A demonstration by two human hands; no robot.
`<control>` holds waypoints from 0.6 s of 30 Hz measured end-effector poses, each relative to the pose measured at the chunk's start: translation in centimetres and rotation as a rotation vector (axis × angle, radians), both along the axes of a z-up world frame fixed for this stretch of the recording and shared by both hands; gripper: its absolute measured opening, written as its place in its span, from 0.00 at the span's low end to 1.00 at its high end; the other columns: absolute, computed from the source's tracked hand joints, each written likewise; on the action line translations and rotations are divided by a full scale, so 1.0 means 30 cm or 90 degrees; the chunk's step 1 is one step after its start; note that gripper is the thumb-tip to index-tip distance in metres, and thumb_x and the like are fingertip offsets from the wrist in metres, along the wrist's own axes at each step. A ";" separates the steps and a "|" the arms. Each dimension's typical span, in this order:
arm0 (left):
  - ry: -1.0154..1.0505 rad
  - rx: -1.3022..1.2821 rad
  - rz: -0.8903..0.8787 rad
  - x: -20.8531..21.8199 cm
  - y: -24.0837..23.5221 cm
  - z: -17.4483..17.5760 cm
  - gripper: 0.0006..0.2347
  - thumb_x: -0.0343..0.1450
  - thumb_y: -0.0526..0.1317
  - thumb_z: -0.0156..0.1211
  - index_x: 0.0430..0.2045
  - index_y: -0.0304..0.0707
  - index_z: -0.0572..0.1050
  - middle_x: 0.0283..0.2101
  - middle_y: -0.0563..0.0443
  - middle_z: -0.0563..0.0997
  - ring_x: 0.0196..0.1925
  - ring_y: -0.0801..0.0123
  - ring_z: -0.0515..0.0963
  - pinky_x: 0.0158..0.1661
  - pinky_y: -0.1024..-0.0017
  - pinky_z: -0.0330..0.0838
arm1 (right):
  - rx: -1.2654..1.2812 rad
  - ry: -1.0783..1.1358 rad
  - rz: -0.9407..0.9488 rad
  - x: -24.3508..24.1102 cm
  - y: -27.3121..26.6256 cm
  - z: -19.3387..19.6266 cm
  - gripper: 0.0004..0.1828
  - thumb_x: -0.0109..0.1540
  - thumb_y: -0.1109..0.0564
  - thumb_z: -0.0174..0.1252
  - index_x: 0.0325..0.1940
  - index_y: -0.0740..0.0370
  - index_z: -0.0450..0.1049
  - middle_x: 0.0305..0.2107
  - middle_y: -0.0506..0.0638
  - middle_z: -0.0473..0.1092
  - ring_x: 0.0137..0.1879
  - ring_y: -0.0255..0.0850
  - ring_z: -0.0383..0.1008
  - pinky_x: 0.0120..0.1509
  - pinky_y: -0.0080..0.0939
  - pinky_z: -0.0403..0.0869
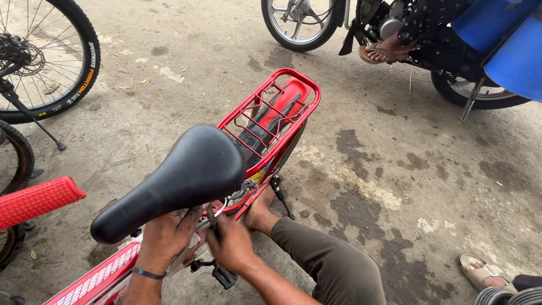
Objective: The person removes a bicycle seat using a wrench, then disassembles the seat's internal components by hand. The person then reassembles the seat components and places the seat back on the bicycle frame.
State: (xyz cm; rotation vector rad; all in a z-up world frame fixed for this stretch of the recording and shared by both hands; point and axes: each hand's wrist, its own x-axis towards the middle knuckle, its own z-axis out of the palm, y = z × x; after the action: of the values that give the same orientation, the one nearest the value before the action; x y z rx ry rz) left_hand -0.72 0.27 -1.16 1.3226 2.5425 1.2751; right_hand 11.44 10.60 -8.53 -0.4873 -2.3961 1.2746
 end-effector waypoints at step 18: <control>-0.055 0.034 -0.006 0.046 -0.001 0.083 0.12 0.71 0.45 0.61 0.41 0.40 0.84 0.39 0.45 0.87 0.43 0.58 0.87 0.46 0.64 0.76 | -0.176 0.087 0.267 -0.001 -0.097 0.045 0.10 0.67 0.58 0.60 0.42 0.70 0.74 0.34 0.59 0.76 0.41 0.45 0.79 0.46 0.45 0.76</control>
State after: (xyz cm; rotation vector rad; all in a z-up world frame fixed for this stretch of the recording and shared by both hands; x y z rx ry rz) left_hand 0.67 0.24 1.32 1.2572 2.4582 1.3771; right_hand 11.42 7.69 -7.19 0.0398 -2.2888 1.7675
